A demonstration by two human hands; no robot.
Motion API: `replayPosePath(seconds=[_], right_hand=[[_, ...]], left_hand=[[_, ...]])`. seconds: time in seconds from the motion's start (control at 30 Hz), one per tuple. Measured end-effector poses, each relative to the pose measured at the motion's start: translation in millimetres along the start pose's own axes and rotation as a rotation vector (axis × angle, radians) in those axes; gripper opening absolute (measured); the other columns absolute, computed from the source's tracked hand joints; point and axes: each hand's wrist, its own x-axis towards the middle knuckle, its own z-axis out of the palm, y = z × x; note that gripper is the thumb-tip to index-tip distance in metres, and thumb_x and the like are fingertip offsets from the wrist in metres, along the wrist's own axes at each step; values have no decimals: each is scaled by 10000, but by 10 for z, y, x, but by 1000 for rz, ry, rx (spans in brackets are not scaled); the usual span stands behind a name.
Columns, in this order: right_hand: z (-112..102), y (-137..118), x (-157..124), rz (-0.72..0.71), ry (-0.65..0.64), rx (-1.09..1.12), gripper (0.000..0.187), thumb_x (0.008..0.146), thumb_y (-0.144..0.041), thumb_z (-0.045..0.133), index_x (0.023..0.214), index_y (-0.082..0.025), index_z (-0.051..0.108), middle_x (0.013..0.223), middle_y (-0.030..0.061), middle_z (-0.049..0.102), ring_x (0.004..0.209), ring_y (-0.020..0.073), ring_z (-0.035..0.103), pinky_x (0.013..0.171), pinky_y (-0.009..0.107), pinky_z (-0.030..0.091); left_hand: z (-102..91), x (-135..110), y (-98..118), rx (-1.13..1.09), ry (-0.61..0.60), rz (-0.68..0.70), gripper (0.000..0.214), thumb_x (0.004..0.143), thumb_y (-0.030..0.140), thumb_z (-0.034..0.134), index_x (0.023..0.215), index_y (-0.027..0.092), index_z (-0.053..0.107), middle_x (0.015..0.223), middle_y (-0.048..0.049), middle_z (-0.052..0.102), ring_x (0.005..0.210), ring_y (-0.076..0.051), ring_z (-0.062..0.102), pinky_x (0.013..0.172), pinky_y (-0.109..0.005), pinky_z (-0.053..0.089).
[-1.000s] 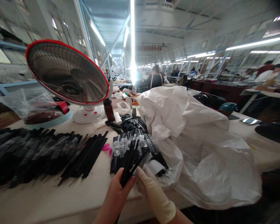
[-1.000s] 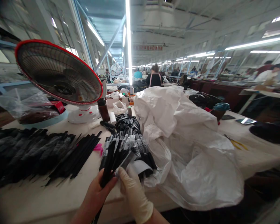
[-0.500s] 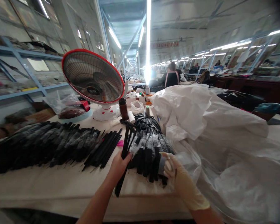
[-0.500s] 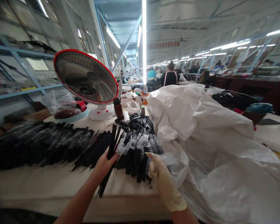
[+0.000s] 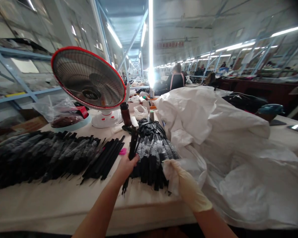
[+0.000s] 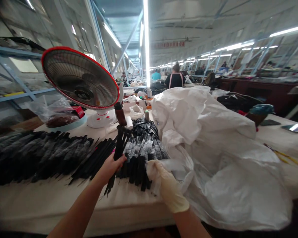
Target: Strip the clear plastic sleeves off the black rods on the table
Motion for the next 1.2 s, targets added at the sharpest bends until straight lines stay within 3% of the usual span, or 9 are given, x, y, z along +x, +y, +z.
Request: replayPosePath(seconds=[0.13, 0.27, 0.43, 0.53, 0.7, 0.83, 0.93, 1.03, 1.2], right_hand=[[263, 8, -54, -29, 5, -72, 381, 710, -514, 686, 887, -180, 734, 835, 49, 732, 789, 184, 661, 747, 269, 508], [262, 10, -134, -3, -65, -28, 317, 641, -412, 781, 837, -170, 718, 834, 43, 718, 766, 179, 647, 725, 282, 511], [29, -89, -44, 64, 147, 69, 377, 590, -454, 804, 545, -169, 560, 469, -58, 488, 424, 58, 432, 396, 180, 366], [-14, -195, 49, 58, 181, 197, 435, 545, -434, 834, 522, -182, 480, 452, -80, 430, 390, 43, 361, 350, 167, 309], [54, -295, 96, 117, 92, 281, 421, 559, -364, 842, 567, -192, 458, 440, -103, 386, 378, 37, 307, 349, 159, 302], [45, -304, 83, 141, 58, 216, 454, 559, -411, 831, 553, -192, 433, 438, -108, 348, 388, 35, 273, 371, 169, 288], [60, -262, 27, 45, 69, 44, 450, 596, -465, 793, 533, -184, 448, 449, -90, 361, 416, 45, 293, 397, 189, 268], [186, -170, -89, -40, -1, -161, 415, 648, -473, 755, 529, -173, 495, 452, -66, 397, 444, 61, 323, 420, 213, 255], [381, -77, -214, 32, -164, -98, 321, 584, -439, 799, 652, -179, 624, 515, -56, 471, 474, 73, 381, 470, 223, 325]], left_hand=[[340, -421, 131, -110, -157, 13, 311, 739, 446, 641, 857, 169, 562, 573, 66, 494, 486, -88, 439, 455, -203, 335], [516, -523, 212, -198, -165, 29, 256, 736, 380, 645, 838, 176, 529, 580, 79, 458, 508, -79, 402, 479, -195, 328], [376, -646, 154, -189, -294, 0, 361, 780, 492, 572, 919, 160, 544, 587, 72, 451, 443, -59, 318, 412, -193, 229], [259, -784, 52, -150, -245, -38, 419, 789, 553, 530, 919, 156, 553, 552, 74, 430, 420, -58, 275, 400, -199, 181], [143, -880, 14, -24, -84, 66, 307, 730, 450, 641, 872, 178, 624, 607, 31, 524, 539, -121, 454, 500, -216, 352], [103, -856, 34, 212, -123, 165, 232, 786, 398, 575, 875, 191, 634, 684, 1, 610, 640, -181, 562, 597, -251, 418], [123, -841, 48, 305, -143, 202, 213, 819, 377, 525, 903, 203, 614, 771, -18, 660, 718, -207, 607, 657, -272, 436], [184, -816, 87, 301, -152, 210, 216, 835, 375, 502, 916, 197, 593, 789, -30, 665, 748, -218, 617, 673, -285, 438], [244, -774, 63, 161, -215, 160, 211, 834, 360, 496, 925, 181, 563, 718, -18, 630, 647, -186, 582, 608, -277, 433]])
